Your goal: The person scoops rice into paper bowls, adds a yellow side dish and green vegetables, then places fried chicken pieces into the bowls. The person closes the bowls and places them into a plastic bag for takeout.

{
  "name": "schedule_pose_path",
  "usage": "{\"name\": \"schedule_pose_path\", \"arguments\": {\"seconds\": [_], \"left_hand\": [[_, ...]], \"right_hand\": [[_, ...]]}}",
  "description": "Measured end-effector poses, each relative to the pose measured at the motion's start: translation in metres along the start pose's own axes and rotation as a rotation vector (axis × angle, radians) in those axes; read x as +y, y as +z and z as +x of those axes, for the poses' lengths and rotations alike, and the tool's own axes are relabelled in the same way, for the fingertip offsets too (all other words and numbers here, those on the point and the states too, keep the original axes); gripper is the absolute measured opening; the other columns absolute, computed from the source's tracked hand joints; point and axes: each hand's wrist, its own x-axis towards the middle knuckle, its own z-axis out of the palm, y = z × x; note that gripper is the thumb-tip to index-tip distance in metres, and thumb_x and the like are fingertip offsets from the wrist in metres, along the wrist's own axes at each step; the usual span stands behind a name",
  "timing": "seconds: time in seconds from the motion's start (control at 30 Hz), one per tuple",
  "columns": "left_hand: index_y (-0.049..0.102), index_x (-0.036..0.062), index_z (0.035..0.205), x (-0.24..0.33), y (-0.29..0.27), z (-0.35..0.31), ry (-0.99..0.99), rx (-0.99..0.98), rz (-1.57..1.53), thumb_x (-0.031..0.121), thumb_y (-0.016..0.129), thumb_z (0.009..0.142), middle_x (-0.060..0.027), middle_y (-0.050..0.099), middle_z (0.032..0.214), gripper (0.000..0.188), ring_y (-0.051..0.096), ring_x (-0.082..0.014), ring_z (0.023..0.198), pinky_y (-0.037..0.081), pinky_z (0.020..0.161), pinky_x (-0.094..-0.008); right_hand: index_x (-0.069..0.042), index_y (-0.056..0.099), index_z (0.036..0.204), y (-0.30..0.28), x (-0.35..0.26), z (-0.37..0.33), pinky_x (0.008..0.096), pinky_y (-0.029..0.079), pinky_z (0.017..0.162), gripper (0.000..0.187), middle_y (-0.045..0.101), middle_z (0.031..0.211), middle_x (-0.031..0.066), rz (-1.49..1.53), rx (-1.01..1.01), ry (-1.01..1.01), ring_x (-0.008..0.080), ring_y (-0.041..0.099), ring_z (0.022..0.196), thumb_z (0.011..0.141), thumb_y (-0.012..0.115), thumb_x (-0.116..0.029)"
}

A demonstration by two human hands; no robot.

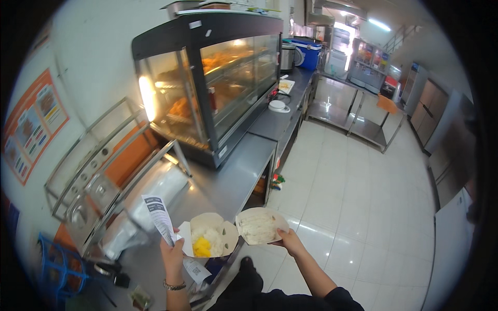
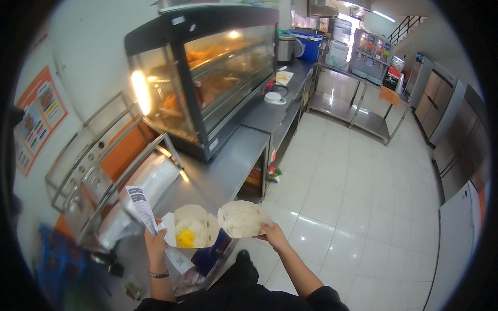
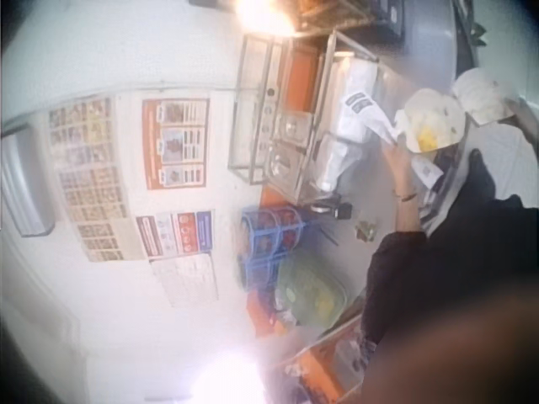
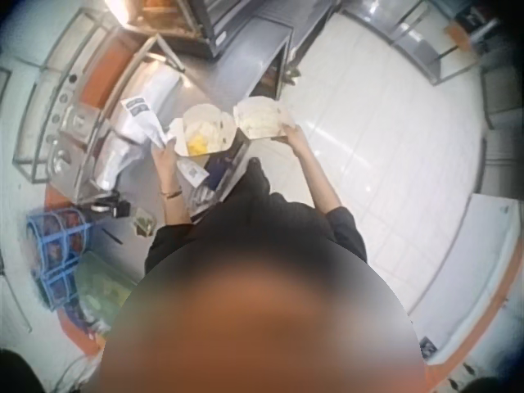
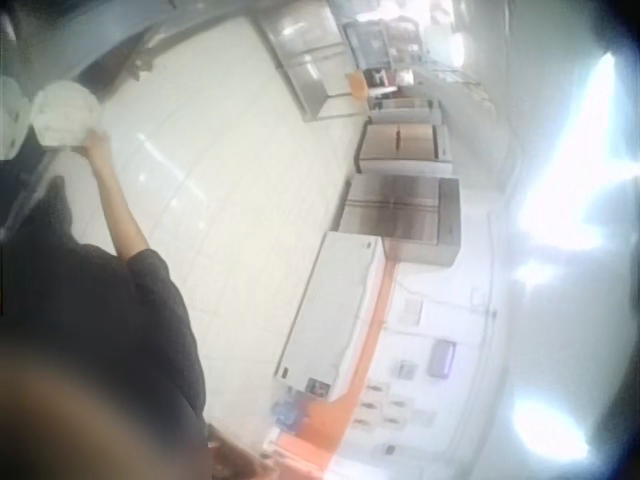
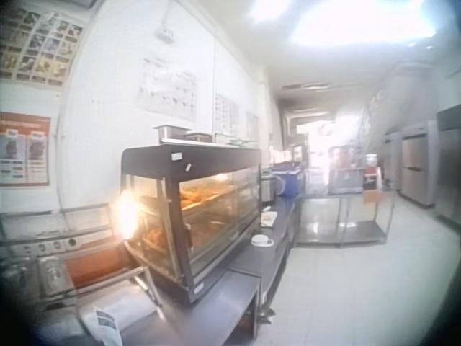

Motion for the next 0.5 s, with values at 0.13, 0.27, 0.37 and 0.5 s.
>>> {"name": "schedule_pose_path", "arguments": {"seconds": [0.13, 0.27, 0.37, 0.5], "left_hand": [[0.051, 0.0028, 0.102, -0.006, 0.083, 0.062, -0.167, -0.068, 0.032, -0.006, 0.053, 0.076, -0.0038, 0.053, 0.089, 0.028, 0.054, -0.0102, 0.077, 0.044, 0.066, -0.0231], [0.053, 0.0022, 0.100, -0.012, 0.168, 0.122, -0.087, -0.120, 0.194, -0.005, 0.056, 0.076, -0.0048, 0.053, 0.093, 0.026, 0.054, -0.0126, 0.081, 0.044, 0.072, -0.0257], [0.053, 0.0019, 0.099, -0.014, 0.228, 0.162, -0.005, -0.206, 0.176, -0.004, 0.057, 0.076, -0.0052, 0.054, 0.095, 0.024, 0.054, -0.0138, 0.083, 0.044, 0.076, -0.0269], [0.053, 0.0025, 0.099, -0.019, 0.295, 0.210, -0.109, -0.252, 0.046, -0.004, 0.057, 0.077, -0.0046, 0.054, 0.091, 0.023, 0.055, -0.0120, 0.078, 0.045, 0.069, -0.0248]], "right_hand": [[0.005, 0.050, 0.124, -0.062, -0.043, 0.090, 0.0323, 0.053, 0.081, 0.035, 0.063, 0.107, 0.0159, -0.208, 0.138, -0.097, 0.0231, 0.063, 0.098, 0.099, 0.040, -0.017], [-0.002, 0.051, 0.128, -0.101, -0.100, 0.170, 0.0295, 0.051, 0.073, 0.035, 0.064, 0.097, 0.0097, -0.467, 0.193, -0.319, 0.0155, 0.061, 0.083, 0.098, 0.039, -0.013], [-0.002, 0.053, 0.126, -0.122, -0.148, 0.226, 0.0290, 0.050, 0.070, 0.033, 0.063, 0.095, 0.0074, -0.495, 0.216, -0.272, 0.0137, 0.060, 0.077, 0.098, 0.040, -0.015], [0.007, 0.054, 0.117, -0.141, -0.186, 0.303, 0.0308, 0.054, 0.074, 0.036, 0.064, 0.097, 0.0121, -0.295, 0.239, -0.277, 0.0196, 0.064, 0.086, 0.100, 0.041, -0.022]]}}
